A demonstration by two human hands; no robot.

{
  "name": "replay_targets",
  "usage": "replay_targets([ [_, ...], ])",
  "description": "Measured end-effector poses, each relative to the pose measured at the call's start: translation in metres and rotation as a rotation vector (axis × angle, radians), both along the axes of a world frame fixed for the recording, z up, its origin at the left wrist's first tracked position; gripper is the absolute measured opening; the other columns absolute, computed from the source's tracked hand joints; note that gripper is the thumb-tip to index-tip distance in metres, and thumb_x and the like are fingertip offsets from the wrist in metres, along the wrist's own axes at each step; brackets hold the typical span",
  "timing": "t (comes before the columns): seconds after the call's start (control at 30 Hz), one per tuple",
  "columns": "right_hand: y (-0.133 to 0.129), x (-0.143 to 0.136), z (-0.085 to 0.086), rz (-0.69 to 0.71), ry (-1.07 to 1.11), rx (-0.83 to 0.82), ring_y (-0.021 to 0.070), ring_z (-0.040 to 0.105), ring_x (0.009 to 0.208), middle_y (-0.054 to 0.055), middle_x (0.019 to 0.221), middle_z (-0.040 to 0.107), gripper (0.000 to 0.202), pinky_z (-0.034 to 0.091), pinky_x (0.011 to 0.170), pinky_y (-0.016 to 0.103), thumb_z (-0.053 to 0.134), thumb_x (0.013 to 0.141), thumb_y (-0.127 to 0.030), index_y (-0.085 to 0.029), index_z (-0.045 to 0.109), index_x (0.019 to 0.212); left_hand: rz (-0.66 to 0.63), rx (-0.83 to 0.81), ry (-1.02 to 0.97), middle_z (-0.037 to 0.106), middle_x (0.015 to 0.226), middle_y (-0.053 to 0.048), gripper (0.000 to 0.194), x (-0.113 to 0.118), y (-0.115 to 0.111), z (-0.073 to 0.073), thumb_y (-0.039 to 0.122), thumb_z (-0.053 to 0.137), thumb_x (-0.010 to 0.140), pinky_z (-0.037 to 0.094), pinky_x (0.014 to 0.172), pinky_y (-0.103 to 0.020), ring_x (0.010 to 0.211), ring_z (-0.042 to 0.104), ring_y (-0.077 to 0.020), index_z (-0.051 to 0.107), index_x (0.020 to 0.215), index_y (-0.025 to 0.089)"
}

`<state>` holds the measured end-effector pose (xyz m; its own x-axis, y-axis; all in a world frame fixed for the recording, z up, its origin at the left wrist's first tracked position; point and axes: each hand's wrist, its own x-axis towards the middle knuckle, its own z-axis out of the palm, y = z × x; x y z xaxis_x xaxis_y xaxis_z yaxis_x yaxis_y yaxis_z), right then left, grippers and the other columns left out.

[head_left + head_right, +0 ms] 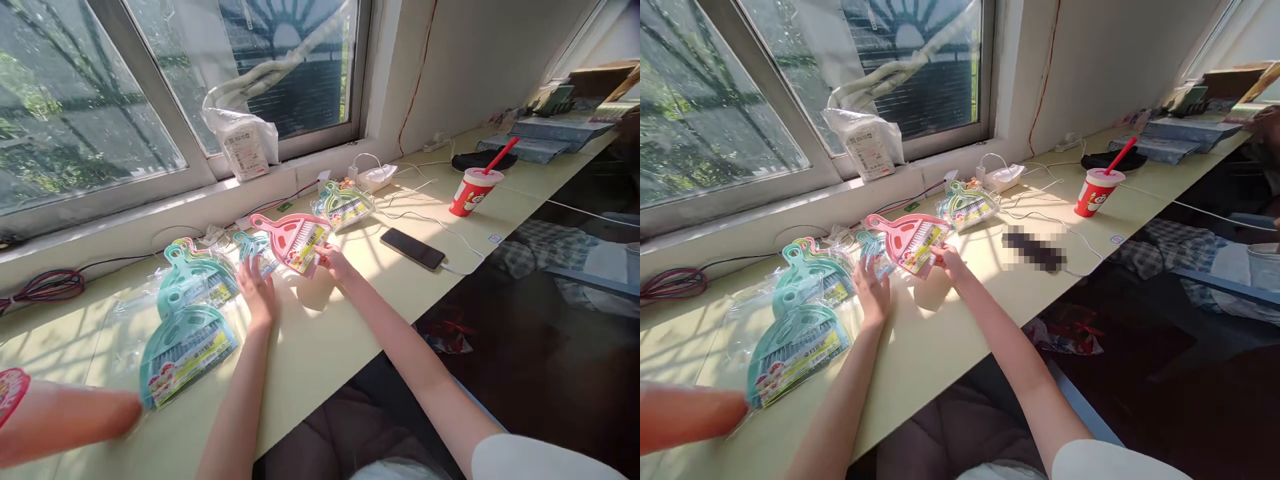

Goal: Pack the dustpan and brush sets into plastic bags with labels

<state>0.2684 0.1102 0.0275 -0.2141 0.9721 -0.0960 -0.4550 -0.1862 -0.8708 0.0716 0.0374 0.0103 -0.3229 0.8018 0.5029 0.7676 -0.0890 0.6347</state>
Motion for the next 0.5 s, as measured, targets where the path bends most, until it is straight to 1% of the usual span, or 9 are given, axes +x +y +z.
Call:
replay_targets([
  [0.03, 0.001, 0.007, 0.000, -0.021, -0.004, 0.003, 0.0179, 0.073, 0.081, 0.008, 0.091, 0.076, 0.012, 0.060, 0.072, 0.027, 0.067, 0.077, -0.017, -0.017, 0.066, 0.089, -0.033, -0.066, 0.026, 0.052, 0.146, -0.019, 0.045, -0.002, 0.003, -0.003, 0.015, 0.051, 0.091, 0.022, 0.120, -0.050, 0.141, 0.041, -0.0332, 0.057, 0.136, 0.015],
  [0.07, 0.003, 0.014, 0.000, -0.042, -0.001, 0.001, 0.0174, 0.073, 0.080, 0.008, 0.093, 0.076, 0.014, 0.060, 0.071, 0.026, 0.067, 0.076, -0.017, -0.017, 0.067, 0.090, -0.064, -0.139, 0.059, 0.061, 0.134, -0.020, 0.038, -0.005, 0.006, -0.005, 0.013, 0.049, 0.092, 0.027, 0.116, -0.051, 0.132, 0.050, -0.0338, 0.063, 0.128, 0.013],
  [0.1, 0.005, 0.021, -0.001, -0.071, 0.002, -0.009, 0.0170, 0.073, 0.078, 0.008, 0.093, 0.076, 0.014, 0.060, 0.070, 0.026, 0.067, 0.075, -0.017, -0.017, 0.067, 0.089, -0.079, -0.182, 0.092, 0.065, 0.126, -0.020, 0.034, -0.007, 0.007, -0.008, 0.012, 0.048, 0.092, 0.031, 0.113, -0.050, 0.126, 0.054, -0.0340, 0.068, 0.120, 0.013],
  [0.2, 0.013, 0.040, -0.005, -0.102, -0.039, -0.019, 0.0167, 0.073, 0.077, 0.009, 0.093, 0.076, 0.012, 0.060, 0.068, 0.024, 0.069, 0.073, -0.017, -0.019, 0.068, 0.085, -0.062, -0.171, 0.176, 0.069, 0.117, -0.017, 0.031, -0.009, 0.007, -0.013, 0.014, 0.046, 0.095, 0.037, 0.105, -0.048, 0.115, 0.059, -0.0324, 0.071, 0.113, 0.014],
  [0.27, 0.018, 0.048, -0.008, -0.109, -0.095, -0.007, 0.0178, 0.073, 0.079, 0.009, 0.093, 0.076, 0.010, 0.060, 0.067, 0.024, 0.070, 0.071, -0.019, -0.020, 0.067, 0.081, -0.040, -0.147, 0.194, 0.069, 0.114, -0.016, 0.032, -0.008, 0.004, -0.014, 0.019, 0.045, 0.098, 0.040, 0.102, -0.047, 0.110, 0.061, -0.0310, 0.070, 0.117, 0.015],
  [0.33, 0.020, 0.053, -0.011, -0.112, -0.129, -0.016, 0.0192, 0.074, 0.080, 0.008, 0.091, 0.076, 0.013, 0.061, 0.066, 0.025, 0.073, 0.069, -0.019, -0.021, 0.067, 0.080, 0.010, -0.135, 0.168, 0.070, 0.111, -0.015, 0.031, -0.007, 0.003, -0.015, 0.020, 0.047, 0.098, 0.042, 0.100, -0.047, 0.106, 0.061, -0.0299, 0.068, 0.121, 0.017],
  [0.4, 0.021, 0.053, -0.014, -0.108, -0.123, -0.042, 0.0199, 0.074, 0.081, 0.005, 0.090, 0.076, 0.017, 0.062, 0.065, 0.025, 0.075, 0.066, -0.019, -0.021, 0.067, 0.080, 0.051, -0.116, 0.127, 0.069, 0.110, -0.013, 0.031, -0.009, 0.004, -0.018, 0.016, 0.053, 0.095, 0.044, 0.099, -0.046, 0.106, 0.061, -0.0296, 0.067, 0.122, 0.019],
  [0.5, 0.022, 0.050, -0.018, -0.096, -0.128, -0.080, 0.0206, 0.073, 0.084, 0.004, 0.093, 0.077, 0.018, 0.063, 0.067, 0.026, 0.075, 0.066, -0.018, -0.022, 0.070, 0.083, 0.066, -0.081, 0.046, 0.067, 0.112, -0.011, 0.033, -0.015, 0.010, -0.022, 0.008, 0.056, 0.089, 0.046, 0.100, -0.044, 0.111, 0.060, -0.0292, 0.066, 0.119, 0.019],
])
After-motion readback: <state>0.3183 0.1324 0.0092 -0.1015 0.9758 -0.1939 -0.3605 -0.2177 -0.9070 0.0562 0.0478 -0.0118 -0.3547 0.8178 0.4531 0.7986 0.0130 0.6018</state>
